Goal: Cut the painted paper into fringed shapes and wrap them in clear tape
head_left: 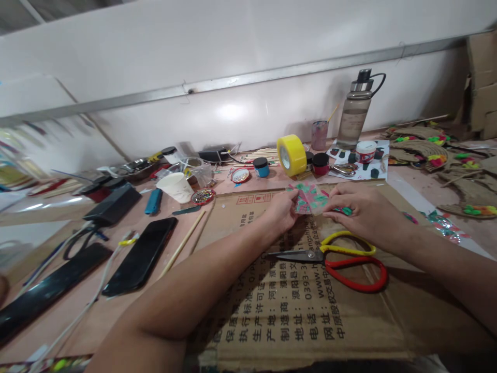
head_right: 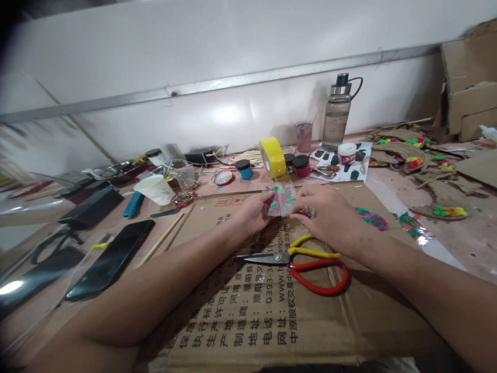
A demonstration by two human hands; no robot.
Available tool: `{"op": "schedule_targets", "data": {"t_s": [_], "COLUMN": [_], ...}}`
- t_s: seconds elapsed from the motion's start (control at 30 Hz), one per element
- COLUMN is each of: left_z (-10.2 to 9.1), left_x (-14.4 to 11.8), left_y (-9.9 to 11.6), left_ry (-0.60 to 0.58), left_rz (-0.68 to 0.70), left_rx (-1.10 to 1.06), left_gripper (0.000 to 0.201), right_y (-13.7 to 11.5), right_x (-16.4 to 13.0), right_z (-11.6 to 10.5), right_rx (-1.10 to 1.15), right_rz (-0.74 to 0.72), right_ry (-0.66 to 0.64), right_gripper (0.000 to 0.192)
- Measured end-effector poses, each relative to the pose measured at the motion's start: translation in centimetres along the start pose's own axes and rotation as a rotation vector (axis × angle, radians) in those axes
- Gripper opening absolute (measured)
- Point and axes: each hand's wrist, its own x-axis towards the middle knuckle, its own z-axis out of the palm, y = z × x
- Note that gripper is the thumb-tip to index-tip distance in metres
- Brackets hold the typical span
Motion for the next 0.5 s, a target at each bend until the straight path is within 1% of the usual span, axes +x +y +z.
{"op": "schedule_targets", "data": {"t_s": [0.2,0.37,0.5], "left_z": [-0.14,-0.03,0.21], "left_x": [0.22,0.12,0.05], "left_y": [-0.03,-0.05,0.01], "left_ry": [0.014,0.011,0.032], "left_rz": [-0.001,0.004,0.008], "left_rx": [-0.005,0.011,-0.001], "left_gripper": [0.013,0.017,0.019], "right_y": [0.03,-0.04,-0.11], "right_x": [-0.06,-0.07,-0.05], "right_z": [-0.04,0.02,0.05], "right_rx": [-0.016,-0.015,-0.030], "right_rz": [-0.003,-0.009,-0.007], "right_ry": [-0.010,0.004,-0.001], "right_gripper": [0.015,0.015,0.017]}}
